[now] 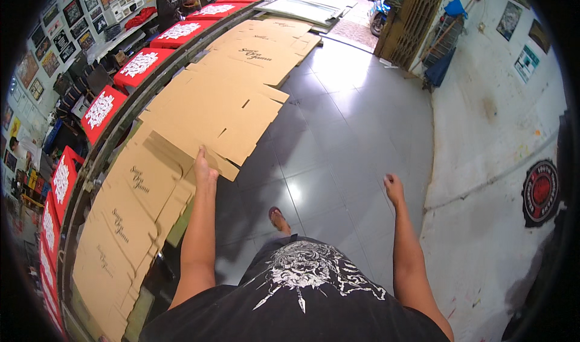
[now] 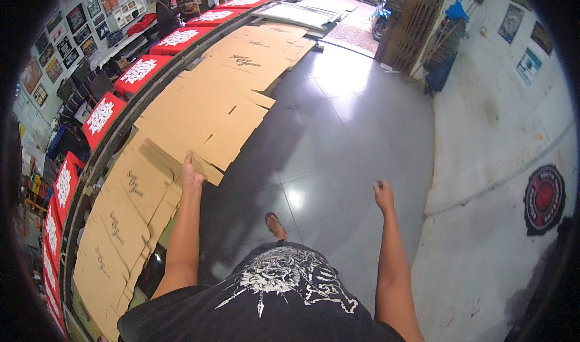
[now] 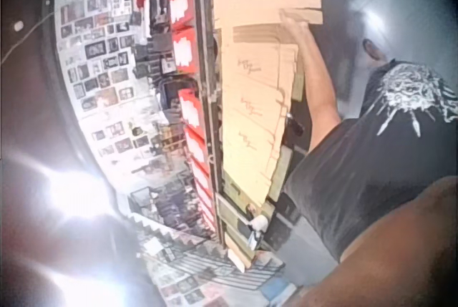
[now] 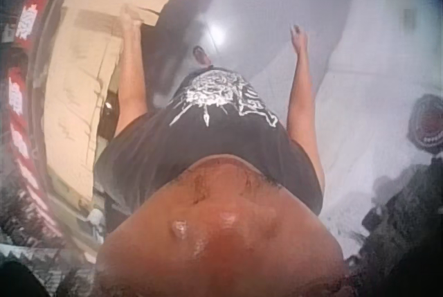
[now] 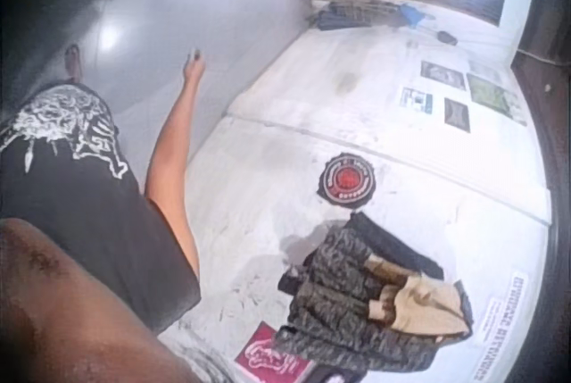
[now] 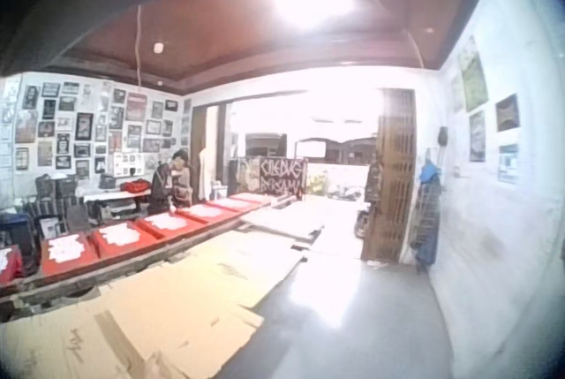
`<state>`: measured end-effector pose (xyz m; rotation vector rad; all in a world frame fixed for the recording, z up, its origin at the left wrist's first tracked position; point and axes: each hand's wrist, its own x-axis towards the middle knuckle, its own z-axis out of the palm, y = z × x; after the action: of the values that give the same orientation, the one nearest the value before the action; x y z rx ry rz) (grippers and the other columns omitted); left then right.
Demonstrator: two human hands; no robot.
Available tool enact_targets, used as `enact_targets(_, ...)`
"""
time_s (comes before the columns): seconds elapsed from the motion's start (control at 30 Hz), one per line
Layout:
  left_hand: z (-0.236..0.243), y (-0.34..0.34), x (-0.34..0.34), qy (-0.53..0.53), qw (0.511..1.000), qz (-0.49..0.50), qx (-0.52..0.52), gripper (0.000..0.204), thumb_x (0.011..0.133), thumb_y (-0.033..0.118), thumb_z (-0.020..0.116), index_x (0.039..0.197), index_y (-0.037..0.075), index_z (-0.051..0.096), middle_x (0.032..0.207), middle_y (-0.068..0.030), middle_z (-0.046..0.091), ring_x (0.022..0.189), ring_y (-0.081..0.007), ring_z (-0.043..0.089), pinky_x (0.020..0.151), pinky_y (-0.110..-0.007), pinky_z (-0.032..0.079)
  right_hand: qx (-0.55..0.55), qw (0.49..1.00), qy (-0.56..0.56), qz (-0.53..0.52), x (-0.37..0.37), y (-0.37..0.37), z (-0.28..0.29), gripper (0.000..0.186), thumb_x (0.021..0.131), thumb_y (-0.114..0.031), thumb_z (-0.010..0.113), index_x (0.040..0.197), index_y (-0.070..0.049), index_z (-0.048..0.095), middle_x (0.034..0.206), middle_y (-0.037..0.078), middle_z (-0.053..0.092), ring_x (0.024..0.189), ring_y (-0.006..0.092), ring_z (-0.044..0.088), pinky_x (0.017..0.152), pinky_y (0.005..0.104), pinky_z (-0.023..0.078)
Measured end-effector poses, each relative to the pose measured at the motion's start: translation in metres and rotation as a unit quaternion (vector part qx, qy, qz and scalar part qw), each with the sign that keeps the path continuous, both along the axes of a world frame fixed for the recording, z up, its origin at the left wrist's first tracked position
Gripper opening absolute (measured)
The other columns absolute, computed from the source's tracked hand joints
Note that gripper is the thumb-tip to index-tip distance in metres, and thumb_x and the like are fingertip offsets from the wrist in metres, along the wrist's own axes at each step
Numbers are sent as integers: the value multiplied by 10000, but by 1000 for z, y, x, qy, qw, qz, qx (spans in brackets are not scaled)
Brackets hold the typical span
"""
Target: The person performs screen printing on a paper sheet using a squeegee, then folds a cardboard box.
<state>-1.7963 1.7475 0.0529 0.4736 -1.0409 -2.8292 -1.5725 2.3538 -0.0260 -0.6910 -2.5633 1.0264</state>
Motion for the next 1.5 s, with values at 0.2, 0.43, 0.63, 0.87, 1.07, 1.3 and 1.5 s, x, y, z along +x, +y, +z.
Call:
enact_targets(0.2, -14, 50, -159, 4, 1000, 6, 10, 416, 965, 230, 523, 1275, -38, 454, 1257, -174, 552, 1131, -330, 563, 944, -511, 475, -128, 985, -2, 117, -162, -29, 5, 372, 912, -251, 601, 1175, 13, 589, 1055, 168, 667, 976, 247, 636, 861, 351, 486)
enact_targets(0.43, -1, 134, -319, -14, 1000, 17, -9, 394, 954, 208, 537, 1260, -26, 454, 1233, -191, 549, 1085, -336, 590, 912, -507, 503, -187, 957, -216, 57, -91, -21, -153, 334, 878, -242, 640, 1053, 41, 627, 856, 125, 693, 733, 193, 654, 662, 342, 513)
enact_targets(0.63, -5, 225, -425, -49, 997, 60, -13, 387, 942, 166, 555, 1248, -40, 438, 1238, -203, 536, 1108, -341, 572, 915, -516, 502, -129, 915, -377, 61, -127, 61, -230, 327, 882, -234, 645, 1080, 25, 621, 858, 122, 683, 757, 169, 654, 664, 312, 507)
enact_targets(0.87, -25, 277, -505, -19, 997, 71, -5, 409, 937, 161, 568, 1259, -50, 432, 1251, -206, 525, 1105, -351, 571, 926, -540, 489, -293, 914, -268, 87, -421, 172, -146, 332, 896, -250, 634, 1100, 10, 615, 896, 115, 673, 797, 159, 644, 668, 298, 496)
enact_targets(1.07, -21, 288, -529, -89, 991, 86, -51, 427, 935, 153, 572, 1256, -79, 412, 1247, -220, 522, 1103, -345, 574, 910, -541, 503, -346, 906, -215, 118, -550, 175, -108, 356, 915, -280, 609, 1173, -37, 583, 943, 72, 664, 811, 170, 639, 686, 309, 490)
enact_targets(1.3, -5, 296, -528, -133, 982, 96, -96, 507, 955, 188, 536, 1354, -15, 298, 1284, -174, 493, 1173, -323, 527, 954, -528, 475, -374, 839, -318, 234, -531, 175, -170, 302, 887, -220, 643, 1094, -2, 614, 881, 95, 670, 763, 167, 635, 671, 304, 506)
enact_targets(1.5, 59, 305, -461, -167, 931, 168, -277, 644, 942, 206, 565, 1430, 19, 188, 1434, -185, 285, 1354, -274, 290, 1084, -430, 297, -207, 850, -382, 298, -560, 184, -150, 320, 879, -226, 655, 1071, 26, 612, 899, 122, 681, 758, 183, 640, 686, 321, 514)
